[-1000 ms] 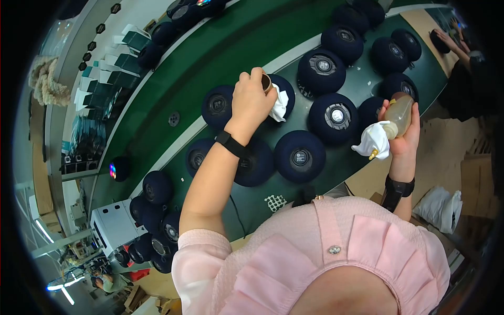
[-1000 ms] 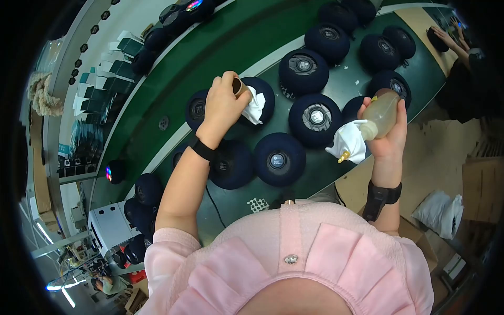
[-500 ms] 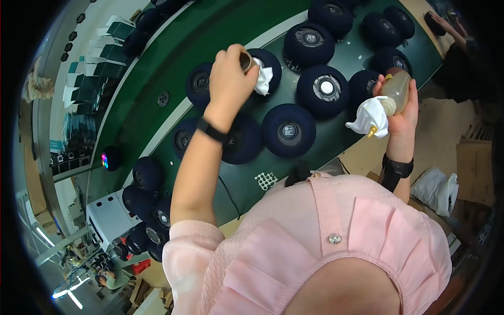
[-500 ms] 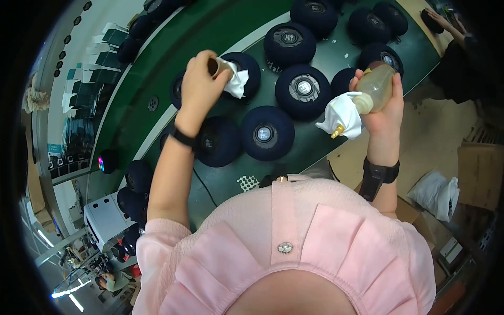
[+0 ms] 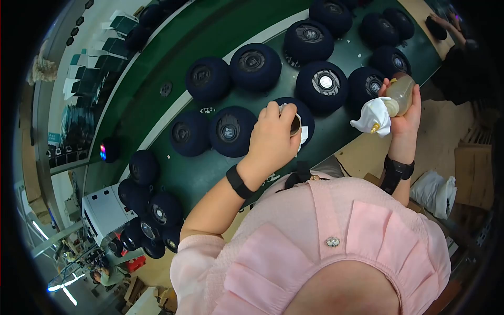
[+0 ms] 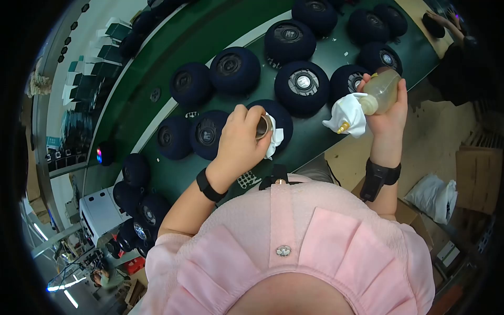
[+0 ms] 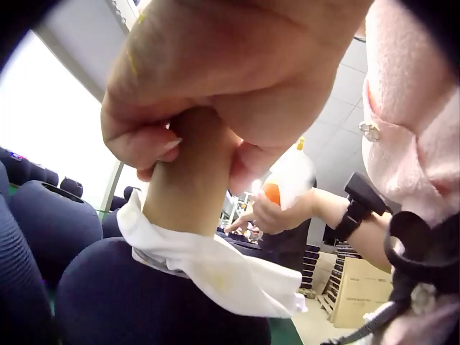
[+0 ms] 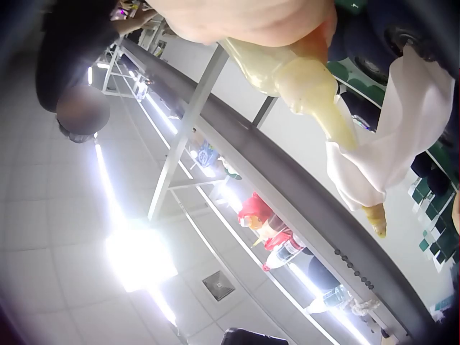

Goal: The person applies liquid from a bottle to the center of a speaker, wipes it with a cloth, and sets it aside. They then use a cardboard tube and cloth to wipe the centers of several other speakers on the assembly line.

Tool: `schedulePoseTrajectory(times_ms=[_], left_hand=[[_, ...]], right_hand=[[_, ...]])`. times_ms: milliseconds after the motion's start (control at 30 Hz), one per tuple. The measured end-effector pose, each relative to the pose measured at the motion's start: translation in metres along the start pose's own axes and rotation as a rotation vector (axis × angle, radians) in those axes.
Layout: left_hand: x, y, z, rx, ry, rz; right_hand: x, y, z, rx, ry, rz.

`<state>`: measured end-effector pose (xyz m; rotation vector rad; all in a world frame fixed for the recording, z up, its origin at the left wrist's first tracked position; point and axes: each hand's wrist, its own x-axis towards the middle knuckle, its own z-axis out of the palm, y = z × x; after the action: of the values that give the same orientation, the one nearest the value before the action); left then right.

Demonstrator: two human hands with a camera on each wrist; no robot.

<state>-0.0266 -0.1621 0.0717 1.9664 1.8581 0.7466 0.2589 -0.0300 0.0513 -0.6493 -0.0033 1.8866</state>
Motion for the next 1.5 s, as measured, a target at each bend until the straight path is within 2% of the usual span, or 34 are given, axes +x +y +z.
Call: schedulePoseTrajectory(times_ms=[100, 167, 233, 333, 433, 600, 1033, 1200, 1300, 1333, 1367, 1433, 1467, 1500], left_hand=[[0.002, 0.000, -0.004, 0.025, -0.013, -0.021], [0.002, -0.006, -0.013, -0.065, 0.060, -0.039], [0.002, -0.002, -0.026, -0.118, 0.043, -0.092], [-0.002, -0.005, -0.017, -0.166, 0.019, -0.050], [-0.001, -0.004, -0.008, -0.108, -0.065, -0.063], [-0.001, 0.004, -0.006, -0.025, -0.026, 0.015], [0.000, 0.005, 0.004, 0.023, -0.060, -0.028], [-0.003, 0.003, 0.006, 0.001, 0.008, -0.040], [-0.017, -0.004, -0.010, -0.093, 0.042, 0.026], [-0.024, -0.003, -0.022, -0.092, 0.065, 0.043], [-0.034, 0.000, -0.031, -0.070, 0.063, -0.027], [-0.044, -0.004, -0.034, -0.054, 0.075, -0.026], [-0.045, -0.004, -0.034, -0.061, 0.072, -0.046], [-0.043, -0.004, -0.033, -0.060, 0.072, -0.040]], right_hand=[[0.000, -0.001, -0.004, 0.034, -0.002, -0.026], [0.001, -0.004, -0.004, 0.046, 0.091, -0.076], [0.002, -0.008, -0.006, 0.050, 0.075, -0.085], [0.000, -0.009, -0.008, 0.047, 0.046, -0.084], [0.001, -0.007, -0.008, 0.038, 0.017, -0.072], [0.005, -0.006, -0.013, 0.043, -0.017, -0.018], [0.010, 0.000, -0.013, 0.037, 0.070, -0.024], [0.009, 0.007, -0.012, 0.084, 0.055, 0.028], [0.007, 0.004, -0.007, 0.074, 0.127, -0.058], [0.004, 0.000, -0.010, 0.032, 0.049, -0.091], [0.001, -0.002, -0.013, 0.043, 0.069, -0.103], [-0.001, -0.008, -0.012, 0.084, -0.004, -0.039], [0.000, -0.006, -0.008, 0.069, 0.104, -0.109], [0.000, -0.005, -0.009, 0.072, 0.102, -0.114]])
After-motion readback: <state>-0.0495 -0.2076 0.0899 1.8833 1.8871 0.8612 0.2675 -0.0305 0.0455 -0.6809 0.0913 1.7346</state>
